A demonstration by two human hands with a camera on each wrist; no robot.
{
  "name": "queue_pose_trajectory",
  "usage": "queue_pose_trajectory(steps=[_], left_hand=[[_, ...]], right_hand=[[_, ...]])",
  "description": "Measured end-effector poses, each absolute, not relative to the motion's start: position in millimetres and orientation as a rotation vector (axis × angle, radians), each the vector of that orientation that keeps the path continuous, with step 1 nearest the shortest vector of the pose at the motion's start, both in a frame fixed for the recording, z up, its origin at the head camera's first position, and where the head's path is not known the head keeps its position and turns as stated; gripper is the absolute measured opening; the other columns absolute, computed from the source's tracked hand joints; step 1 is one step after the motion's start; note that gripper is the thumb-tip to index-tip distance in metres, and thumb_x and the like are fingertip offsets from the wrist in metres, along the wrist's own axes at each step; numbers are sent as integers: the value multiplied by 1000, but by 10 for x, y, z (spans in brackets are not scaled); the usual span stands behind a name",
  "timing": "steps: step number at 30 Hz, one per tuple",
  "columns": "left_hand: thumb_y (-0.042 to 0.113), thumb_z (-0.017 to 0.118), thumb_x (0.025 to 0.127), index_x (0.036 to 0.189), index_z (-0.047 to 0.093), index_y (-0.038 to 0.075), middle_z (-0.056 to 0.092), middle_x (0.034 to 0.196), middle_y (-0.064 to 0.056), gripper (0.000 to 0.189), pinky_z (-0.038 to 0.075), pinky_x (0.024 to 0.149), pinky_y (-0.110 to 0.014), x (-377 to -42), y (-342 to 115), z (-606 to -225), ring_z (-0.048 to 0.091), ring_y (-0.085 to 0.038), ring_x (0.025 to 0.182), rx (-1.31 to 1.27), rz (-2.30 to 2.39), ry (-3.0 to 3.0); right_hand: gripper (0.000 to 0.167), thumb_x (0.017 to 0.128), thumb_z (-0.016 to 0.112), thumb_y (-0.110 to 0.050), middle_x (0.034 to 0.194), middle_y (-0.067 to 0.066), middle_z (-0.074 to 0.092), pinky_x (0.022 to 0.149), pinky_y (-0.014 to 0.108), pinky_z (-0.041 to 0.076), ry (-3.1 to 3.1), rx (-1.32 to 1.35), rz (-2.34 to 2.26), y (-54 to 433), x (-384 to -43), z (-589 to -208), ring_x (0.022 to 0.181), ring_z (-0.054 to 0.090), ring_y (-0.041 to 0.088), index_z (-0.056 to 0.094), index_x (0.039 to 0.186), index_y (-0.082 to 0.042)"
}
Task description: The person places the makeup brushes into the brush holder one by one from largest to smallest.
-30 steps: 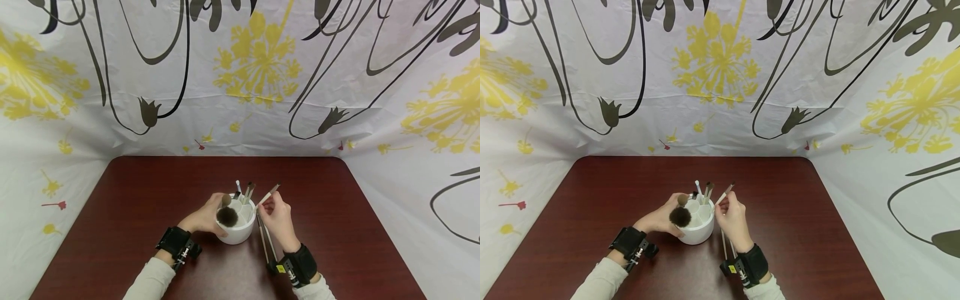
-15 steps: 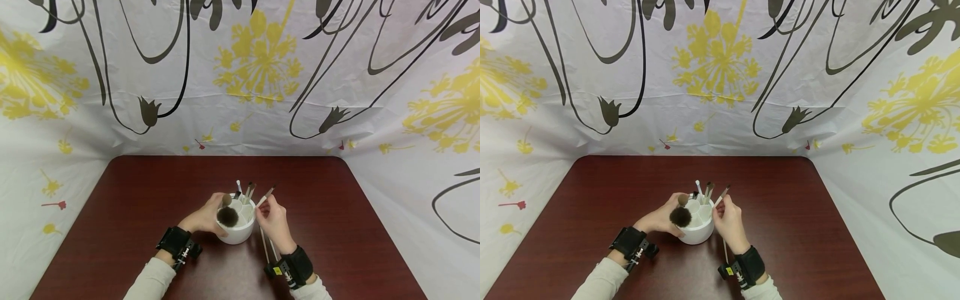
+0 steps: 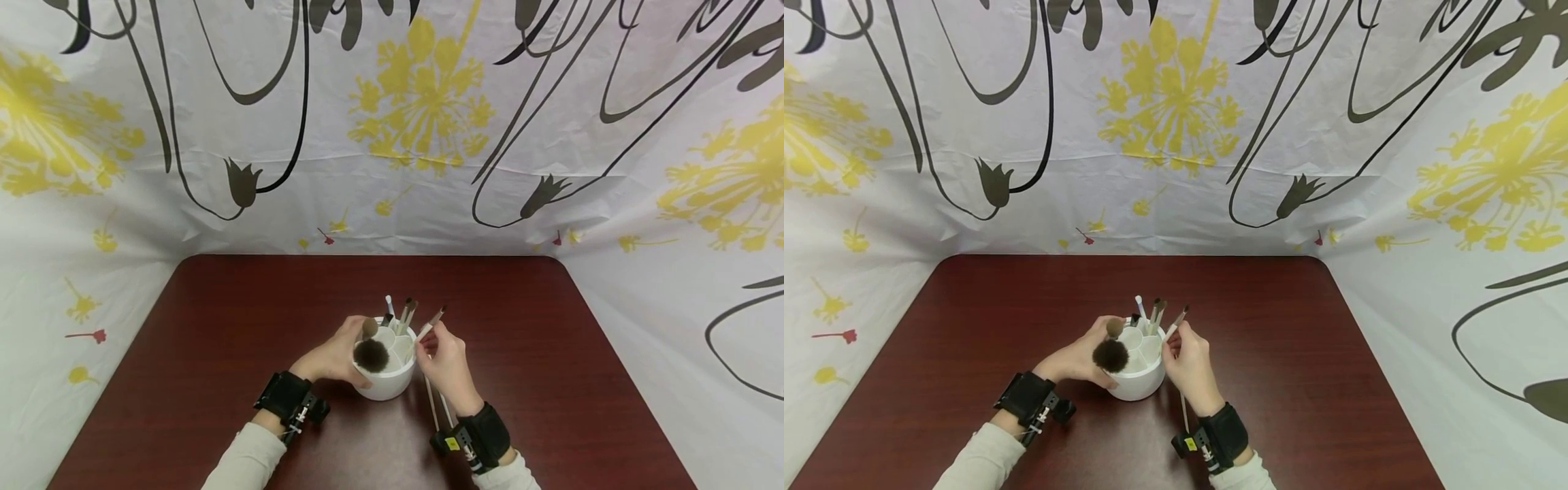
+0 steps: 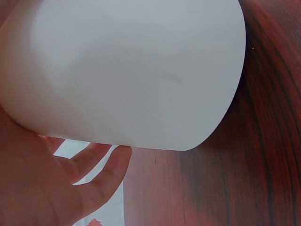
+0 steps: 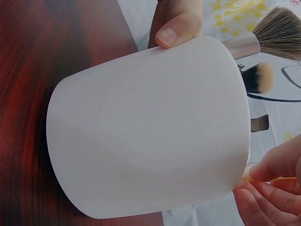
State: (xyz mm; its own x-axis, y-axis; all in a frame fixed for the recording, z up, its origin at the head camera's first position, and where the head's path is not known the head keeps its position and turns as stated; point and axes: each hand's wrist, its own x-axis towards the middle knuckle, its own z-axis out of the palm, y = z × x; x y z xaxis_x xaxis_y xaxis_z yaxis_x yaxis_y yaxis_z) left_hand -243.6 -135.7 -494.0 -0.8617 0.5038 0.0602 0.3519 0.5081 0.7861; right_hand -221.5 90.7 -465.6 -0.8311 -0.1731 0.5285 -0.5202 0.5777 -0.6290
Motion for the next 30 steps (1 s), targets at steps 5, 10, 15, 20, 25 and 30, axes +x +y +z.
queue_pose_trajectory(steps=[5, 10, 15, 20, 25, 30], left_hand=[[22, 84, 43, 127, 38, 2, 31, 129, -15, 99, 35, 93, -43, -2427, -1355, -4908, 37, -26, 115, 734, 1292, 2570], [22, 85, 43, 128, 37, 3, 30, 130, -16, 100, 34, 93, -43, -2433, -1357, -4917, 35, -27, 116, 736, 1287, 2568], [22, 85, 44, 130, 36, 3, 29, 131, -15, 101, 34, 93, -44, -2428, -1356, -4921, 35, -27, 118, 722, 1279, 2556], [22, 85, 44, 131, 35, 2, 28, 132, -14, 102, 35, 93, -43, -2414, -1345, -4919, 36, -26, 117, 702, 1274, 2556], [22, 84, 44, 132, 33, 1, 28, 132, -14, 104, 35, 94, -40, -2418, -1341, -4918, 37, -26, 116, 687, 1244, 2571], [23, 84, 43, 130, 34, -1, 30, 130, -16, 103, 35, 94, -41, -2433, -1345, -4927, 36, -27, 117, 706, 1243, 2586]], right_hand=[[23, 71, 68, 7, 72, 7, 62, 53, 29, 50, -2404, 556, 1162, 904, -2216, -4651, 63, 61, 14, 55, 88, -1], [22, 71, 68, 7, 73, 8, 62, 54, 31, 51, -2410, 544, 1183, 900, -2209, -4645, 64, 62, 15, 55, 88, -1], [24, 70, 68, 8, 75, 8, 62, 56, 32, 52, -2414, 546, 1195, 903, -2202, -4654, 65, 62, 15, 57, 89, 0], [27, 70, 68, 9, 77, 9, 62, 58, 33, 52, -2421, 560, 1198, 917, -2200, -4673, 67, 61, 15, 58, 93, 1], [27, 71, 68, 6, 78, 9, 62, 59, 31, 52, -2439, 534, 1238, 939, -2186, -4647, 68, 62, 16, 58, 96, 2], [26, 74, 68, 3, 79, 8, 63, 60, 32, 52, -2442, 477, 1294, 997, -2184, -4624, 69, 61, 16, 59, 98, 2]])
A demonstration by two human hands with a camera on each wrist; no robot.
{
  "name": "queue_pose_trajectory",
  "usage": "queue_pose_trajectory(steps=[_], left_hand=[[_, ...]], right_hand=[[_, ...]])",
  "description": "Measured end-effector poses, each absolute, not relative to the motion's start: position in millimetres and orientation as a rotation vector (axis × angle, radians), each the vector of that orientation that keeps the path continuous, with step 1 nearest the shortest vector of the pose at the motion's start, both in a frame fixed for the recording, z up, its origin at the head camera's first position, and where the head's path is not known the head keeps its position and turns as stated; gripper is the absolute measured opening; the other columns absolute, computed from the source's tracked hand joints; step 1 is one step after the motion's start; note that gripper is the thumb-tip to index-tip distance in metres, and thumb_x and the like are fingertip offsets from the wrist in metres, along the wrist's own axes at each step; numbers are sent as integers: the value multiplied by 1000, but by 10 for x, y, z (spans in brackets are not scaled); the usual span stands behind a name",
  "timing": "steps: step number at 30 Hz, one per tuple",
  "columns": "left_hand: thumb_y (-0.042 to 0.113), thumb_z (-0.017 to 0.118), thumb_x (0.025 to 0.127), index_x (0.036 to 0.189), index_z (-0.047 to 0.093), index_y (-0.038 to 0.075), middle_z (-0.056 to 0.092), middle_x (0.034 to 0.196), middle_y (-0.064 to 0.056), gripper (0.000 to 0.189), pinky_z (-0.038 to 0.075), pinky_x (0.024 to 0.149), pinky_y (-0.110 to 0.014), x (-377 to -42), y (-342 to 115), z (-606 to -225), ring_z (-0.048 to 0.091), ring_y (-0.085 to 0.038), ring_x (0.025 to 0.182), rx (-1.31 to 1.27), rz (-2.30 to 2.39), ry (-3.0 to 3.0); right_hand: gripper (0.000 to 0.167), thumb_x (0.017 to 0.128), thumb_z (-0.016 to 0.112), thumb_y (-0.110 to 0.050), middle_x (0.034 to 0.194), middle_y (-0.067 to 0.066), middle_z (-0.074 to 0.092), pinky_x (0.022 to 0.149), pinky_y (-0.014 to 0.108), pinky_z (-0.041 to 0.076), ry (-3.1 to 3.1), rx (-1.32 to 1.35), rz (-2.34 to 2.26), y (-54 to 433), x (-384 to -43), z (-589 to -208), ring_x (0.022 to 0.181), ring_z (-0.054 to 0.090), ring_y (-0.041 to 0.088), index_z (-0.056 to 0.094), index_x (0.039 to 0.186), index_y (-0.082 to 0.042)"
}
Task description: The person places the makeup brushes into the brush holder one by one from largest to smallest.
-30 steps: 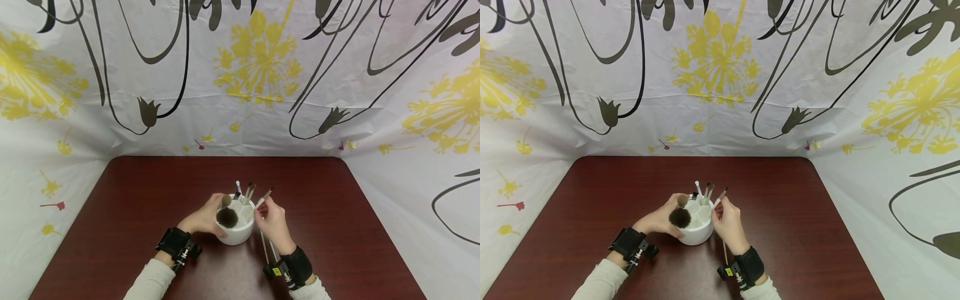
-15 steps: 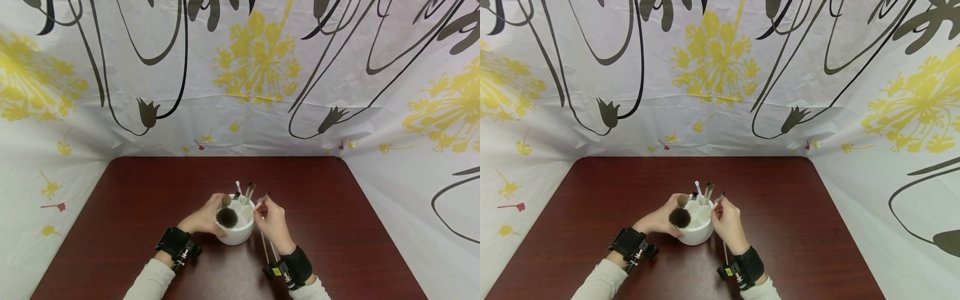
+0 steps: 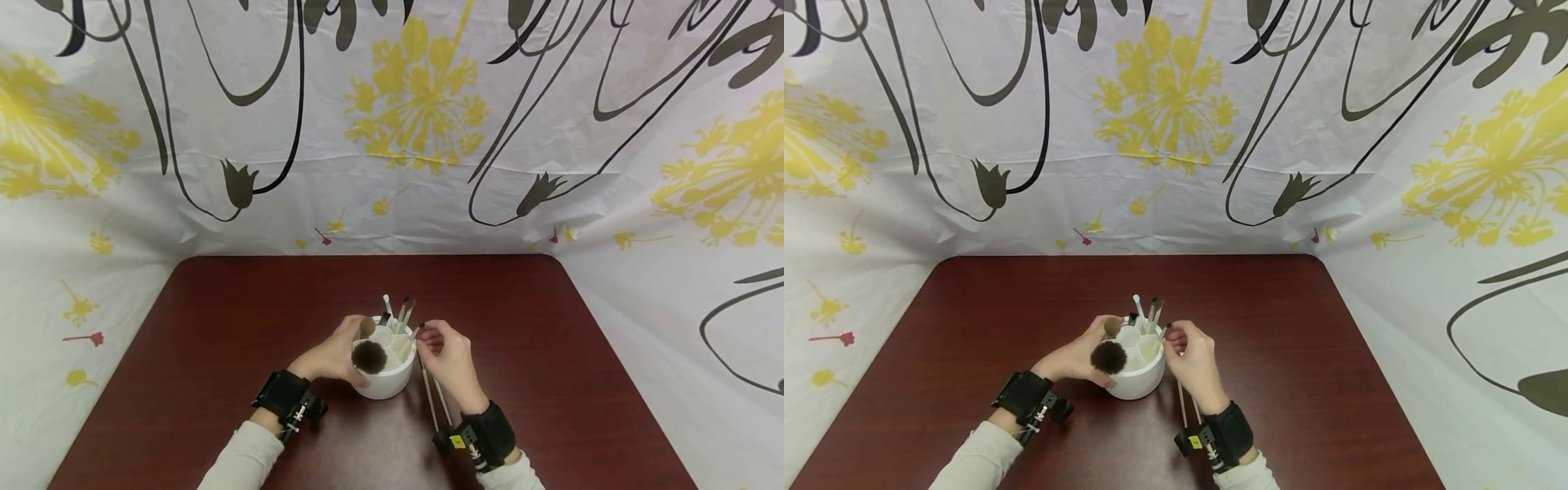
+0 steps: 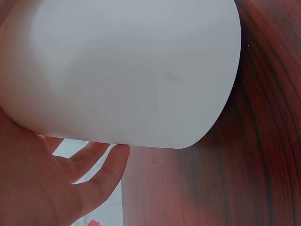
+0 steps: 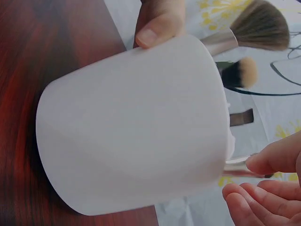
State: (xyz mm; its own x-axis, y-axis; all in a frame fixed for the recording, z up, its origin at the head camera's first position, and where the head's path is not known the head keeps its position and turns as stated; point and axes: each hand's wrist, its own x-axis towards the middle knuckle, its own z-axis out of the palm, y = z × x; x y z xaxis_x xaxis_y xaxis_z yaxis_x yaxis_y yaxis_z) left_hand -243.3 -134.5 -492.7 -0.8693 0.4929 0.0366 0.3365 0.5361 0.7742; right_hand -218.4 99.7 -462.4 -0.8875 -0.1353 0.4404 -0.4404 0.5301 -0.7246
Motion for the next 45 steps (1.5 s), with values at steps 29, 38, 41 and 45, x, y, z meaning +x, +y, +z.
queue_pose_trajectory(steps=[29, 38, 41, 45], left_hand=[[23, 84, 43, 129, 37, 0, 30, 131, -15, 101, 35, 94, -42, -2421, -1345, -4933, 35, -28, 119, 704, 1245, 2594], [22, 84, 44, 128, 39, 2, 30, 132, -13, 97, 35, 95, -40, -2405, -1352, -4925, 34, -25, 121, 693, 1239, 2595], [23, 84, 45, 129, 38, 2, 30, 132, -13, 98, 35, 94, -40, -2404, -1353, -4928, 34, -25, 120, 695, 1234, 2595], [24, 84, 45, 131, 35, 2, 29, 133, -13, 101, 36, 93, -40, -2400, -1350, -4926, 34, -25, 120, 689, 1231, 2596]], right_hand=[[23, 71, 70, -7, 84, 5, 62, 60, 35, 46, -2787, 157, 934, 1240, -2240, -5132, 72, 59, 19, 64, 93, -8], [25, 70, 69, -4, 88, 6, 61, 58, 34, 45, -2915, 185, 902, 1264, -2196, -5226, 71, 57, 18, 63, 94, -7], [24, 70, 69, -3, 88, 6, 60, 58, 34, 46, -2949, 192, 895, 1268, -2173, -5258, 71, 57, 18, 63, 93, -7], [24, 69, 69, -2, 86, 5, 59, 59, 35, 47, -2962, 201, 878, 1274, -2155, -5309, 73, 58, 18, 63, 92, -7]])
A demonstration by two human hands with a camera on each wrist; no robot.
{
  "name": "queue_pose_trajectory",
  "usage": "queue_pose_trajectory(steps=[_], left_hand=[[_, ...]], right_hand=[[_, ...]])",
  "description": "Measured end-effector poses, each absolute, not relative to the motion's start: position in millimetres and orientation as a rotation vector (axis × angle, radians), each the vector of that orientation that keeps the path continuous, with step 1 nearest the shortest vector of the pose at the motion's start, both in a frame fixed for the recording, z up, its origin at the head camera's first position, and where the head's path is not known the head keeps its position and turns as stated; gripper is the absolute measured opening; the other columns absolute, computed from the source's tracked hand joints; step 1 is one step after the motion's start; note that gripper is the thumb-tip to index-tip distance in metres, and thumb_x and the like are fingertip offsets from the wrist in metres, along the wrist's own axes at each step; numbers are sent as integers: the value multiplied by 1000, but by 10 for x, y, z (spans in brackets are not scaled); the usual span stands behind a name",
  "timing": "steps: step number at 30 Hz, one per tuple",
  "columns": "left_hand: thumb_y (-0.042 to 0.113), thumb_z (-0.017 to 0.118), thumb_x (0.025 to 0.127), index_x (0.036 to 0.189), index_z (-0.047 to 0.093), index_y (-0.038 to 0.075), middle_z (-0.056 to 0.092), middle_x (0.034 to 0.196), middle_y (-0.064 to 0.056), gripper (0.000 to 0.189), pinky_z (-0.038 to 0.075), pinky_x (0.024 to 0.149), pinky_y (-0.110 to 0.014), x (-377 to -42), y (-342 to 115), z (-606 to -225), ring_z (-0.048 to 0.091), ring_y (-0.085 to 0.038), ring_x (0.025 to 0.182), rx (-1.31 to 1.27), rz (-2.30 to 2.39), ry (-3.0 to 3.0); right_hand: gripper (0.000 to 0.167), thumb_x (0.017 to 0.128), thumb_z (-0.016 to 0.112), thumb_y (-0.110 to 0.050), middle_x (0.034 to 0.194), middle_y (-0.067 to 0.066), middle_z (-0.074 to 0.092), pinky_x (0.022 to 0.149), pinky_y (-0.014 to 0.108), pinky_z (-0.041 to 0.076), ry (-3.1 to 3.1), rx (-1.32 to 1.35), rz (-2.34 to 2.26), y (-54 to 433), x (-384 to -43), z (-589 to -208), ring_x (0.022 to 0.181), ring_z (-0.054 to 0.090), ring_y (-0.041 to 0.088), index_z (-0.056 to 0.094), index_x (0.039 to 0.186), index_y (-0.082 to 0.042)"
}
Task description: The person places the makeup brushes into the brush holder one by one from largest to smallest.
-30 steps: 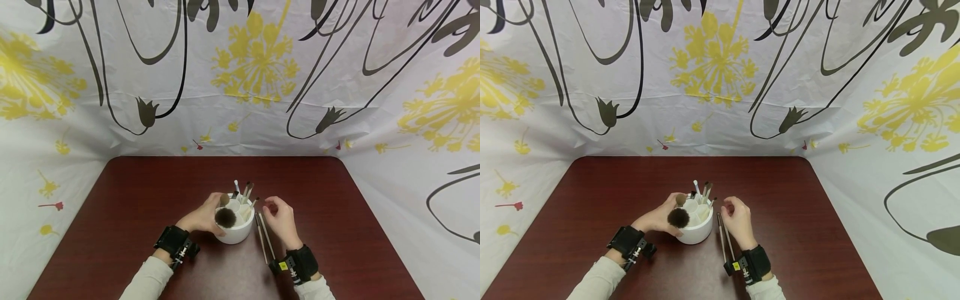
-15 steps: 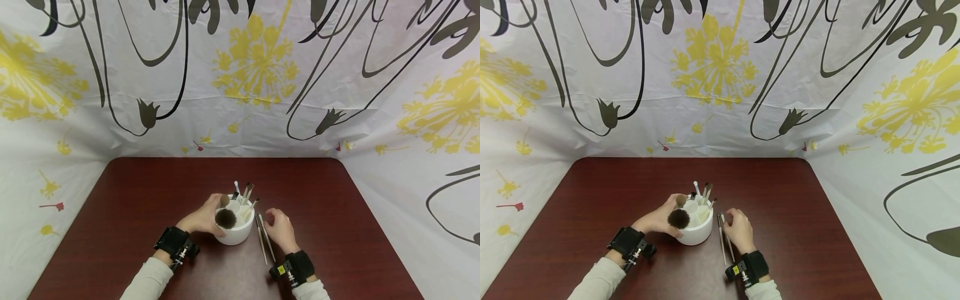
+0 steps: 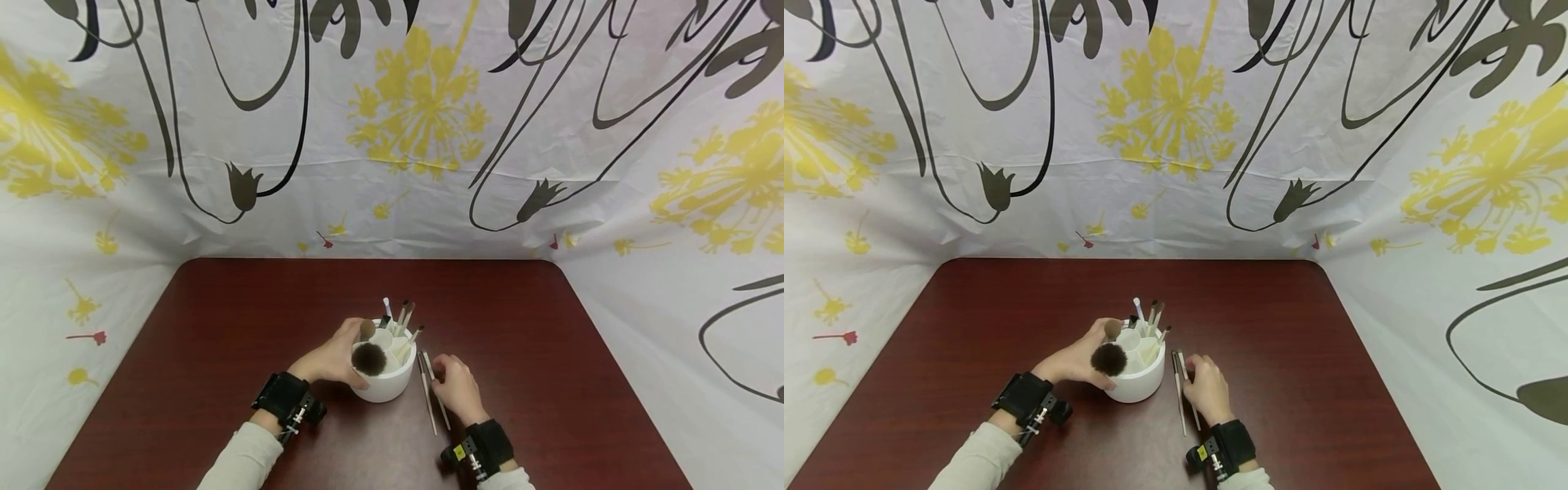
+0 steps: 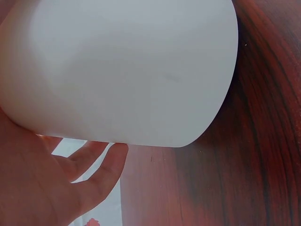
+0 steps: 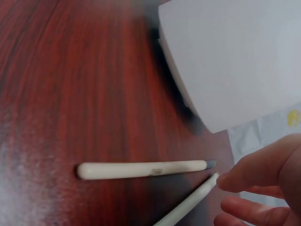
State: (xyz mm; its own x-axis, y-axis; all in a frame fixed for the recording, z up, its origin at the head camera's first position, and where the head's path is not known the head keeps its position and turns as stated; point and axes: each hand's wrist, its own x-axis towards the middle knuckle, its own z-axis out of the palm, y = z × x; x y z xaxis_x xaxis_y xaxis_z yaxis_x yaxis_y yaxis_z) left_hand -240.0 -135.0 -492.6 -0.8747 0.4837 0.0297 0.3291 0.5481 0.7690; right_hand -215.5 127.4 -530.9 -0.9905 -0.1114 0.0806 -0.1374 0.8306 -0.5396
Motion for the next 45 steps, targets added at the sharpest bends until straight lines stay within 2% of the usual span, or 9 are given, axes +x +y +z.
queue_pose_trajectory(steps=[15, 22, 35, 45], left_hand=[[22, 84, 44, 130, 34, 0, 29, 131, -13, 102, 36, 93, -41, -2413, -1342, -4943, 38, -26, 117, 705, 1267, 2582], [24, 84, 46, 130, 35, 1, 28, 132, -12, 100, 36, 93, -40, -2408, -1347, -4930, 39, -24, 116, 698, 1273, 2556], [25, 84, 46, 131, 34, -1, 28, 132, -13, 102, 36, 92, -41, -2397, -1360, -4936, 37, -25, 117, 716, 1276, 2562], [25, 84, 47, 133, 32, -1, 27, 133, -14, 104, 36, 93, -42, -2409, -1364, -4943, 37, -27, 117, 719, 1258, 2565]], right_hand=[[22, 67, 68, -1, 73, 0, 54, 52, 30, 39, -2961, 199, 840, 1293, -2131, -5426, 63, 50, 13, 63, 87, -9], [21, 65, 65, 2, 68, -1, 50, 50, 28, 38, -2936, 186, 828, 1278, -2120, -5452, 59, 47, 12, 62, 84, -7], [29, 64, 64, 2, 67, -1, 50, 49, 27, 37, -2954, 170, 825, 1258, -2134, -5456, 57, 46, 11, 63, 92, -3], [30, 65, 64, 4, 71, 3, 56, 53, 28, 41, -2870, 193, 896, 1286, -2128, -5297, 61, 50, 12, 62, 95, 0]])
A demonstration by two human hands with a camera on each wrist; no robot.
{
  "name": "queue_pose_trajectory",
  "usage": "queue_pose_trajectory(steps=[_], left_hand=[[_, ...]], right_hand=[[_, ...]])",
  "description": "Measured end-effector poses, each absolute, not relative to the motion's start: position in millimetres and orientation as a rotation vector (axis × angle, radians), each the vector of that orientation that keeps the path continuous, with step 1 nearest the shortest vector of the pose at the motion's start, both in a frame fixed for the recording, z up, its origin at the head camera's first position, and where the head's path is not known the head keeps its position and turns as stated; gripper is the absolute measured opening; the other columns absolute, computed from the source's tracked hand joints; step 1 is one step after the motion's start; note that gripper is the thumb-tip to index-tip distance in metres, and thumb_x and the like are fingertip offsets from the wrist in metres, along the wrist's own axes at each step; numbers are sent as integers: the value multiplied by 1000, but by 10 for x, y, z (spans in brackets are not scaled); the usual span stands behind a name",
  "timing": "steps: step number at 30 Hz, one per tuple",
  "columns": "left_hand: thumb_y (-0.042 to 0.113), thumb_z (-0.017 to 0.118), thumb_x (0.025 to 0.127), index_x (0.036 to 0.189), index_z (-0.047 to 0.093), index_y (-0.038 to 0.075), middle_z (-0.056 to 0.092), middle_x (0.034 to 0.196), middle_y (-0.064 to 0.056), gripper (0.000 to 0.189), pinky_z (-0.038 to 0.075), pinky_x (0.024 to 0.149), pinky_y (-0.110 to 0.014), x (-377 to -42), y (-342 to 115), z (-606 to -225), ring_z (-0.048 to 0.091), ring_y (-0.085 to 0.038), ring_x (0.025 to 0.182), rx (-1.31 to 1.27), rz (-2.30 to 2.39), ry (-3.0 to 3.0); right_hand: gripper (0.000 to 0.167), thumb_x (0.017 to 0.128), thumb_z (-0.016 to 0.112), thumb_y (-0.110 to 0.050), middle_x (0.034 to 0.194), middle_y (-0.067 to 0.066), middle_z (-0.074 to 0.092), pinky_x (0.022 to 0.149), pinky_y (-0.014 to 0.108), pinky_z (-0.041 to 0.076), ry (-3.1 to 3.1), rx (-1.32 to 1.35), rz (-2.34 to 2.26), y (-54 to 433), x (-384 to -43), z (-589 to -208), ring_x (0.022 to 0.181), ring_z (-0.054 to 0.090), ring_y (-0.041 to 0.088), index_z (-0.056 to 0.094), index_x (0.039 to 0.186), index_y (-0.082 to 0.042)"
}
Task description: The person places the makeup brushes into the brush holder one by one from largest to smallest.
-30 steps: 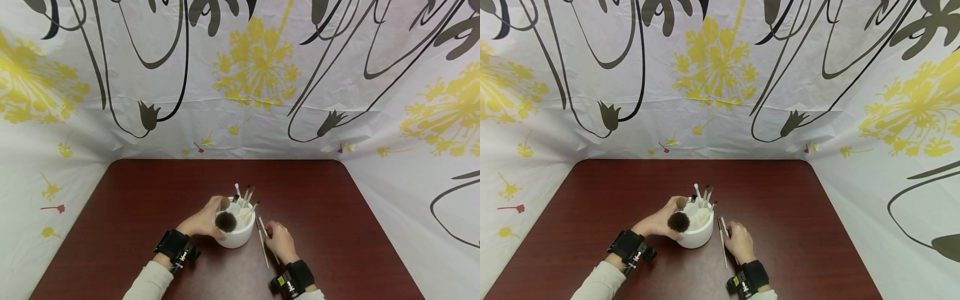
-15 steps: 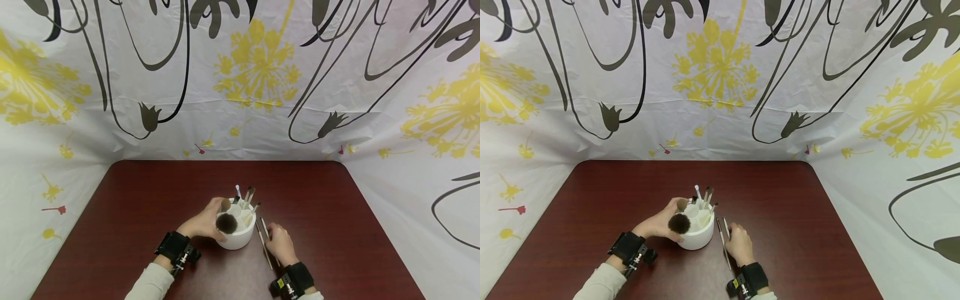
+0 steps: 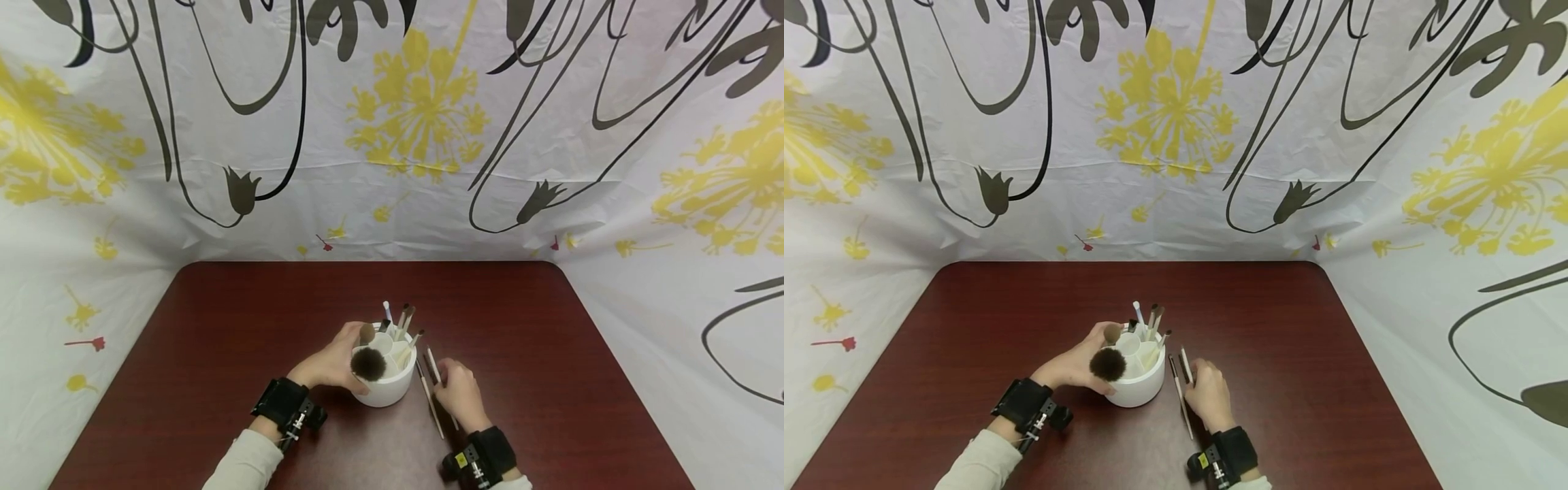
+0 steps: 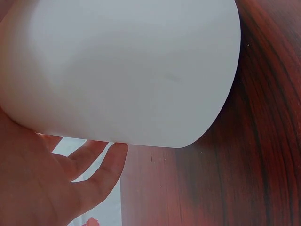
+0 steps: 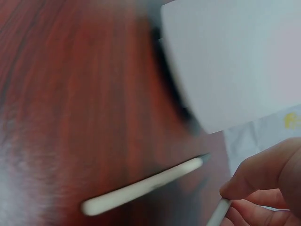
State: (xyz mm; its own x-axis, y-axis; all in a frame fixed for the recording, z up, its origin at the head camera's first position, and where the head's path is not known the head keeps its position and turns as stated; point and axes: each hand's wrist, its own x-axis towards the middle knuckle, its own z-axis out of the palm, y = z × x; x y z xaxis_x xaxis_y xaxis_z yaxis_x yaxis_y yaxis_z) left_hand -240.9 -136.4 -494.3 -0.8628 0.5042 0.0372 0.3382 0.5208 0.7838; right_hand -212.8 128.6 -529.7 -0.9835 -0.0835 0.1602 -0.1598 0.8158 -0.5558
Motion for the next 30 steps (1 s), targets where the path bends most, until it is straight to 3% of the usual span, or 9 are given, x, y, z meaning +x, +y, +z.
queue_pose_trajectory(steps=[14, 30], left_hand=[[24, 84, 47, 131, 33, -1, 28, 131, -14, 102, 36, 93, -41, -2397, -1352, -4931, 39, -26, 116, 729, 1270, 2559], [24, 84, 45, 131, 33, -1, 29, 131, -14, 103, 36, 93, -40, -2405, -1342, -4935, 38, -25, 116, 702, 1261, 2582]], right_hand=[[35, 69, 62, 6, 74, 5, 53, 51, 22, 36, -2649, 336, 1004, 1253, -2051, -4952, 56, 42, 8, 60, 103, 3], [34, 68, 61, 13, 76, 4, 52, 56, 23, 47, -2490, 461, 1083, 1151, -2004, -4535, 65, 53, 11, 58, 101, 2]])
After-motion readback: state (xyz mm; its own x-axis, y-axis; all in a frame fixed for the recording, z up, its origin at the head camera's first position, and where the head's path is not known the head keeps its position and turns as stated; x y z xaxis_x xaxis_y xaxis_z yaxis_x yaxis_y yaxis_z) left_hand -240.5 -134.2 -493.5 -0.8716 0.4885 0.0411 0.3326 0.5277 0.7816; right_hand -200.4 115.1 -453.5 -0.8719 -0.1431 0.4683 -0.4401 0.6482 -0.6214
